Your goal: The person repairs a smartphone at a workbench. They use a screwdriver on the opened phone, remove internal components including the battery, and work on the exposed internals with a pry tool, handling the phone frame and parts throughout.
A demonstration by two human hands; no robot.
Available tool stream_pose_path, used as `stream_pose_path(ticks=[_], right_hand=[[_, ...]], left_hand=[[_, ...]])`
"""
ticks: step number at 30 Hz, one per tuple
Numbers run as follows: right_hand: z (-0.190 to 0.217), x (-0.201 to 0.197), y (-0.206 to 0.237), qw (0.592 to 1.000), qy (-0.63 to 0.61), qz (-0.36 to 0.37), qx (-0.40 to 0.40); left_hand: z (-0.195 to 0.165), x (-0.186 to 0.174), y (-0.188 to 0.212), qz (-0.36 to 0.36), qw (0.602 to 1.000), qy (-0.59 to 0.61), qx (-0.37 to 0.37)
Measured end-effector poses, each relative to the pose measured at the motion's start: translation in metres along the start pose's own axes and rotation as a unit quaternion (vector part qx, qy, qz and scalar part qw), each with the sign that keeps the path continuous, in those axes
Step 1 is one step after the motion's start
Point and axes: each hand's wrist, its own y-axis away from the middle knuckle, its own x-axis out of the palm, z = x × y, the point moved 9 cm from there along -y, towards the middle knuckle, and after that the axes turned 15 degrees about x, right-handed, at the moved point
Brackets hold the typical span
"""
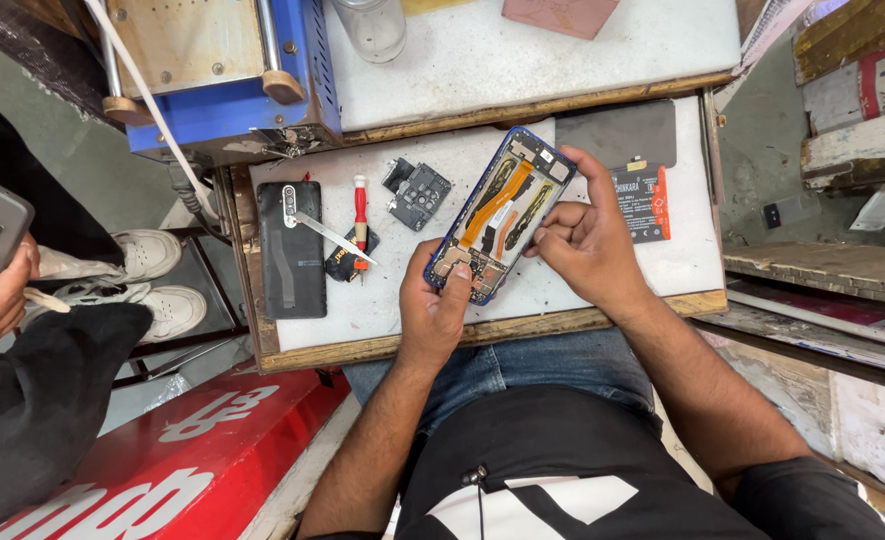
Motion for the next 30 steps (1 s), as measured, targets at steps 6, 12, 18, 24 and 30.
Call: stream_pose_path(ticks=[6, 12, 18, 24, 30], right_hand=[[-0.007, -0.008, -0.001, 0.999, 0.0, -0.047, 0.014], [0.0, 0.001, 0.0, 1.0, 0.001, 0.009, -0.007], [-0.002, 0.0, -0.002, 0.999, -0.039, 0.027, -0.014], [-0.008, -0.004, -0.003, 0.999, -0.048, 0.001, -0.008], [0.002, -0.001, -0.002, 1.0, 0.013, 0.013, -0.001]], left_hand=[[0.001, 0.002, 0.001, 0.014, 1.0, 0.0, 0.002], [0.002, -0.001, 0.001, 0.001, 1.0, 0.019, -0.004], [0.003, 0.0, 0.001, -0.012, 0.998, 0.052, -0.033], [0.001, -0.001, 0.002, -0.002, 1.0, 0.026, -0.012], [0.007, -0.005, 0.003, -0.028, 0.997, 0.063, -0.034]])
